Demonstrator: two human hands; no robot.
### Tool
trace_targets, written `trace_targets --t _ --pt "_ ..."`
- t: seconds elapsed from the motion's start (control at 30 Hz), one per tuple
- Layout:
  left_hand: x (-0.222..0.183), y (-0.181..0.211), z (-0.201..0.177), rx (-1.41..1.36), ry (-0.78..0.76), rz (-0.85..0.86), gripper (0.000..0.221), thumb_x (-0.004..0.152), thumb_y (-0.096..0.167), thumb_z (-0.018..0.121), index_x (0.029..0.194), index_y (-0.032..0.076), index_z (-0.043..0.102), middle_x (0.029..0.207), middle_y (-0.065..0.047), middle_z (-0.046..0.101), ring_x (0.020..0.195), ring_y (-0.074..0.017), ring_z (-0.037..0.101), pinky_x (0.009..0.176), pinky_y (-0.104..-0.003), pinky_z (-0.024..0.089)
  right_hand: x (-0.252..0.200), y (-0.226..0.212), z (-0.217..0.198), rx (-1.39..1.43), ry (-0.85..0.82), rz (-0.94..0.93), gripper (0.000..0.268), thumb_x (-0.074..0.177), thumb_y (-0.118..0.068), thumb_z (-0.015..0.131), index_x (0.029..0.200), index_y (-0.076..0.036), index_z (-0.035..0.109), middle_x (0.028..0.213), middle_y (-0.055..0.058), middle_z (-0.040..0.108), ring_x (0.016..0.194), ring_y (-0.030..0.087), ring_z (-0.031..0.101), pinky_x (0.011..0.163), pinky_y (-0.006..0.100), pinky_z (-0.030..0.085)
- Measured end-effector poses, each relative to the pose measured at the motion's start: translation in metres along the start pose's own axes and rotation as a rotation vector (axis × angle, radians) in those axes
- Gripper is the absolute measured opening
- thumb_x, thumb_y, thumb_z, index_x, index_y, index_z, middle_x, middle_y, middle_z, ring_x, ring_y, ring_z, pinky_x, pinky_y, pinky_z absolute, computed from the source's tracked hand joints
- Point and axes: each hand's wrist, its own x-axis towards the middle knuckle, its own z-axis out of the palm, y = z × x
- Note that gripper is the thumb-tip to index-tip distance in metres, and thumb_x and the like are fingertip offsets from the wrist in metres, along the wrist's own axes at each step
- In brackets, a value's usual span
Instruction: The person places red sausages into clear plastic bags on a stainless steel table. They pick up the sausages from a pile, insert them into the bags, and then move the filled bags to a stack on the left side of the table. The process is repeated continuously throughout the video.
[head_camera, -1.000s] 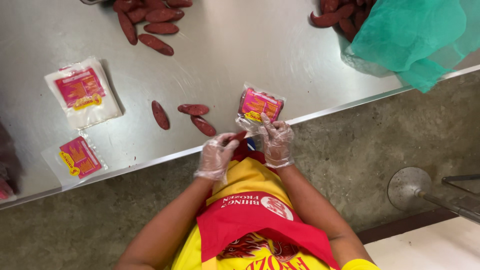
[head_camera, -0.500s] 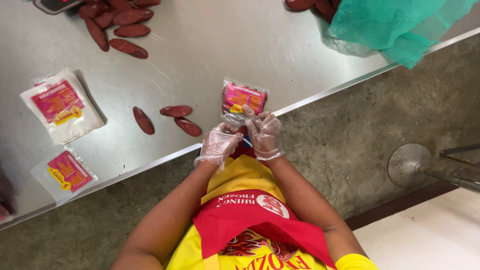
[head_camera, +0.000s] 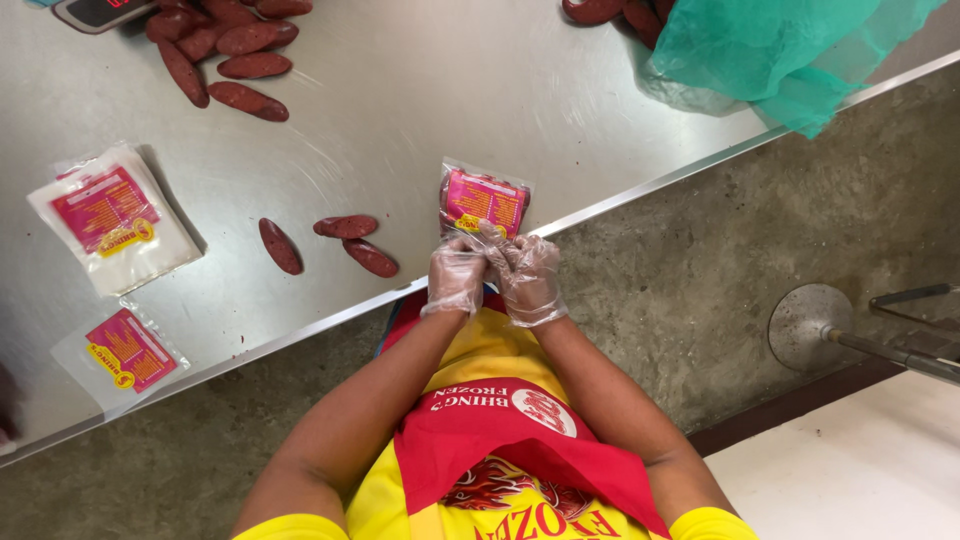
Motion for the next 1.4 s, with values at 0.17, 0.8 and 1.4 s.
trace_targets --t 0.17,0.8,1.4 --pt "0.018 -0.001 0.012 -0.133 -0.094 -0.225 0.007 0.087 0.000 0.061 0.088 -0.003 0.067 0.077 -0.013 0.070 0.064 -0.0205 0.062 0.056 -0.036 0.048 0.000 0.003 -0.009 -0.020 -0.030 -0.048 0.035 0.099 -0.015 0.066 0.133 -0.015 0.071 0.079 0.008 0.063 0.073 0.031 0.058 0.069 0.048 0.045" --pt "-0.041 0.062 -0.101 0.583 0.125 -0.090 0.038 0.089 0.037 0.069 0.112 0.007 0.070 0.104 -0.012 0.074 0.097 -0.0286 0.072 0.093 -0.044 0.055 -0.002 0.034 -0.008 -0.102 -0.077 0.059 0.047 0.093 -0.033 0.076 0.139 -0.026 0.068 0.082 0.011 0.062 0.079 0.031 0.058 0.079 0.048 0.045" --pt "-0.013 -0.025 -0.160 0.234 -0.125 -0.313 0.029 0.103 0.016 0.052 0.126 0.002 0.061 0.094 -0.013 0.069 0.073 -0.0200 0.064 0.063 -0.033 0.055 -0.019 0.016 0.013 0.013 -0.034 0.176 0.063 0.087 -0.006 0.073 0.145 -0.027 0.062 0.081 0.012 0.058 0.075 0.028 0.056 0.070 0.047 0.047"
